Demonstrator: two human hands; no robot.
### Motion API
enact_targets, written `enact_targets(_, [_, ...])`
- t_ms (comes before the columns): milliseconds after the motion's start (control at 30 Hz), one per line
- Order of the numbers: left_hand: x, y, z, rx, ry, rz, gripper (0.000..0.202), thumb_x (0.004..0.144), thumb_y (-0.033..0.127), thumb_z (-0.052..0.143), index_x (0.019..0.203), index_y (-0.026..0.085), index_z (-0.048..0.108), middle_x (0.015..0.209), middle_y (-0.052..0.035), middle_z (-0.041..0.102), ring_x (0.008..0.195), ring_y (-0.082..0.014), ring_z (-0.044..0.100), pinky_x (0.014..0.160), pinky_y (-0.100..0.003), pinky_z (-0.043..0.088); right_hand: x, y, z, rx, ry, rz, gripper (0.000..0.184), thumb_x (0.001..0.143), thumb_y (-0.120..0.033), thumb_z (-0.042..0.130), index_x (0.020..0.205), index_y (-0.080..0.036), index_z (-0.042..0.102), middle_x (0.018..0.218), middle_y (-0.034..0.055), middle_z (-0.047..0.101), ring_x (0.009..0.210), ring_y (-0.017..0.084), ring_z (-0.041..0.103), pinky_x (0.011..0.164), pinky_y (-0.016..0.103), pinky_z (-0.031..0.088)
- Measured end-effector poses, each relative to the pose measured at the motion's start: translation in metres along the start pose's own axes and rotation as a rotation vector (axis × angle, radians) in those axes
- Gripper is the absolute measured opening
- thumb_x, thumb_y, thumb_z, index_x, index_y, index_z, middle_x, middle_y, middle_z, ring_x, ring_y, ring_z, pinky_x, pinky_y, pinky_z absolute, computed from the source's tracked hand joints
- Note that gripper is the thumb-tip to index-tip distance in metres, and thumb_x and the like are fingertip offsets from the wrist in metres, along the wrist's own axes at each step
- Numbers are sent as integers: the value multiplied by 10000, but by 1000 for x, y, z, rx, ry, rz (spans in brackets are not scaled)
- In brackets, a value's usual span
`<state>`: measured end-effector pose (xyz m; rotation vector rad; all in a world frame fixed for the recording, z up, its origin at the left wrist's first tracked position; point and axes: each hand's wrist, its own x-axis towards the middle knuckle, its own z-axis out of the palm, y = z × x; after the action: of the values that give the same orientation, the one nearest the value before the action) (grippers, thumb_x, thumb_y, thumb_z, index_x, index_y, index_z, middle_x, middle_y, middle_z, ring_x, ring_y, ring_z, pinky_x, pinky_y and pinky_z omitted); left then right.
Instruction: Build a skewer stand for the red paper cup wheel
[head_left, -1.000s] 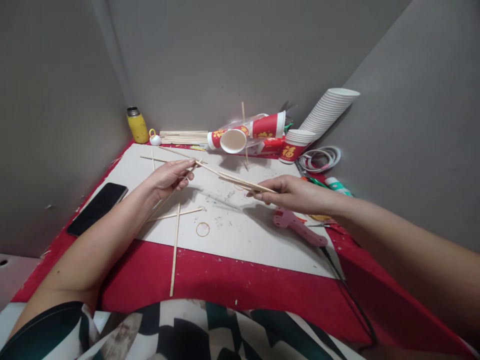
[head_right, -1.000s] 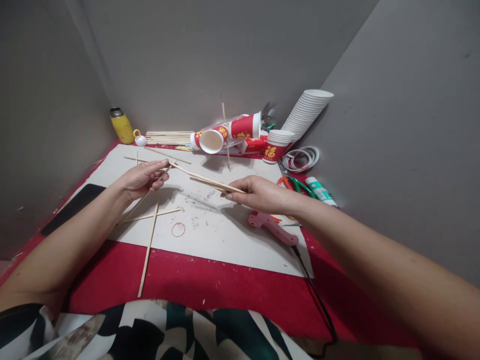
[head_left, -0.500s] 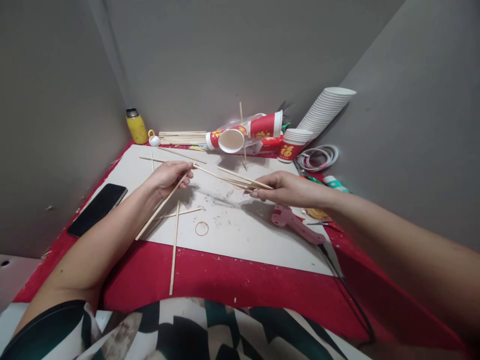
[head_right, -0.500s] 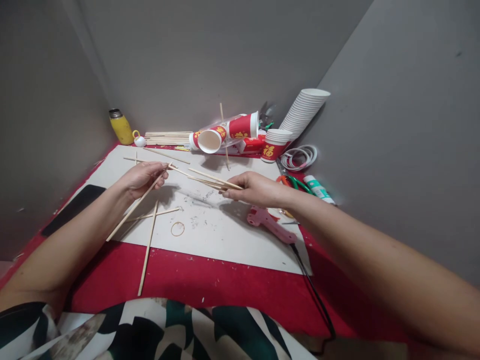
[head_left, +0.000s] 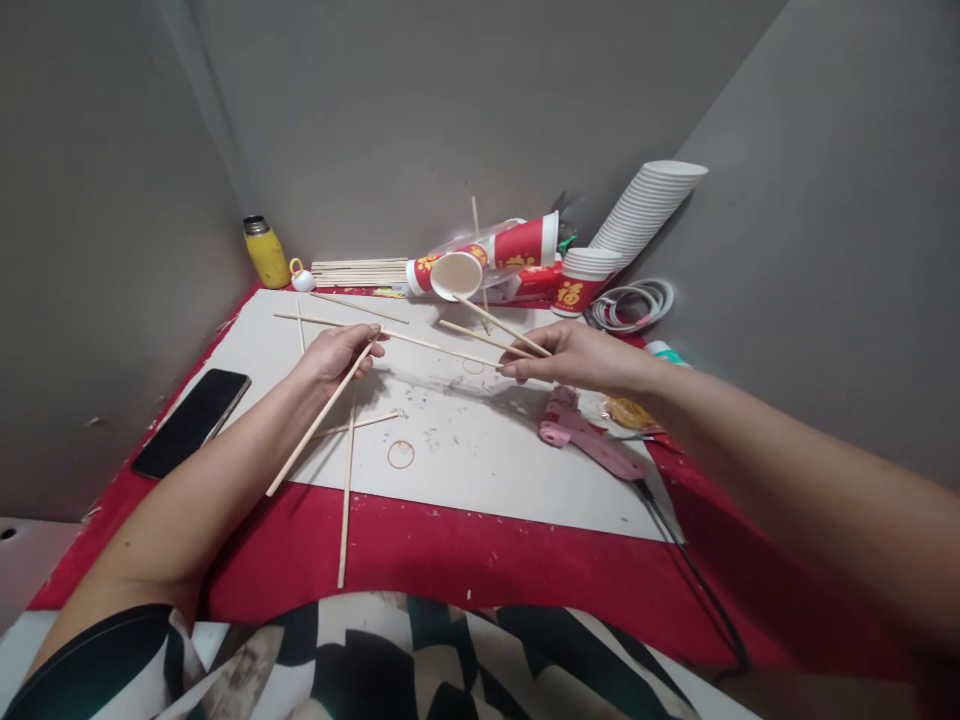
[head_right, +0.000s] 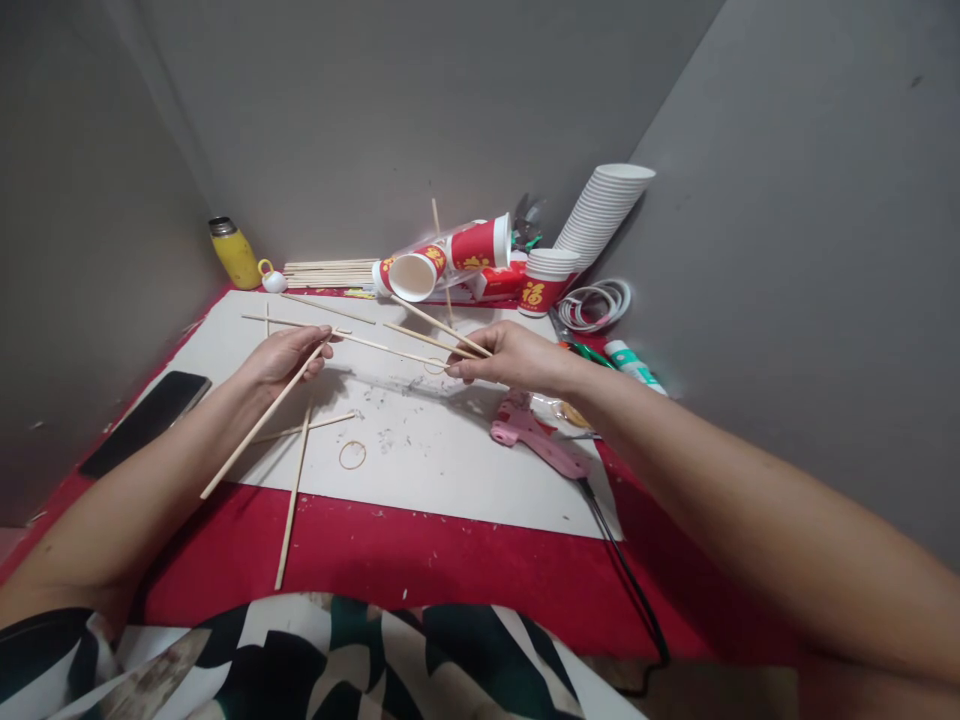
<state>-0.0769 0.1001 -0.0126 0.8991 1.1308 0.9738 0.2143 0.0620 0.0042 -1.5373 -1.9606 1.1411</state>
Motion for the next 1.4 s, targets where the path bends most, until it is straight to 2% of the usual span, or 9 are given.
enact_targets(333, [2,-11,6,-33,129,25,80,777,126,670,721,72,650,545,-32,620,317,-31,416,296,-136,270,7,7,4,-76,3,-26,285,675,-474,748,795,-215,739,799,26,717,760,185,605,711,308,440])
enact_targets(567, [7,-11,-3,-38,191,22,73,769,115,631,713,68,640,522,-13,599,321,-24,394,302,-133,266,-2,2,-6,-215,129,-49,433,787,-622,599,824,-205,710,633,1,556,590,128,444,560,280,306])
enact_targets(700, [8,-10,-7,-27,195,11,79,762,98,612,701,59,643,512,-15,594,316,-31,395,298,-141,268,4,7,-14,-379,161,-21,379,860,-523,533,737,-197,681,619,20,554,590,139,453,572,290,320])
enact_targets(833, [6,-11,-7,-24,168,2,64,751,87,615,703,60,647,509,-18,592,322,-35,394,298,-146,272,22,13,-10,-533,72,-2,273,858,-356,524,730,-177,685,710,55,646,668,174,541,628,297,371])
enact_targets(1100, [4,-11,-6,-31,155,-2,78,752,105,606,726,46,650,512,-14,585,319,-34,394,300,-142,274,55,29,3,-759,88,-11,316,831,-283,562,1061,-158,740,938,93,745,792,207,637,679,289,409])
enact_targets(1167, [5,-10,-6,-35,162,12,76,740,115,612,728,50,649,517,-13,589,319,-33,391,300,-143,272,51,26,-2,-741,201,-62,304,823,-284,577,1045,-155,740,923,88,745,778,205,642,671,292,423])
enact_targets(1267, [7,-7,-9,-46,201,64,97,756,127,590,719,52,640,508,-9,579,323,-35,398,301,-143,260,27,5,-5,-674,524,-235,183,823,-264,582,847,-166,734,733,48,695,635,162,582,595,281,395])
enact_targets(1333, [10,-4,-12,-64,229,93,113,772,129,571,715,56,635,507,-1,570,327,-33,400,302,-143,253,2,-16,4,-573,724,-362,168,830,-259,594,715,-170,678,610,17,609,547,126,500,546,268,362])
enact_targets(1400, [13,-2,-15,-87,250,104,118,781,135,565,715,66,634,515,7,565,331,-27,396,306,-141,251,-22,-34,24,-449,762,-480,185,859,-269,595,706,-177,646,595,1,588,529,109,486,530,252,364])
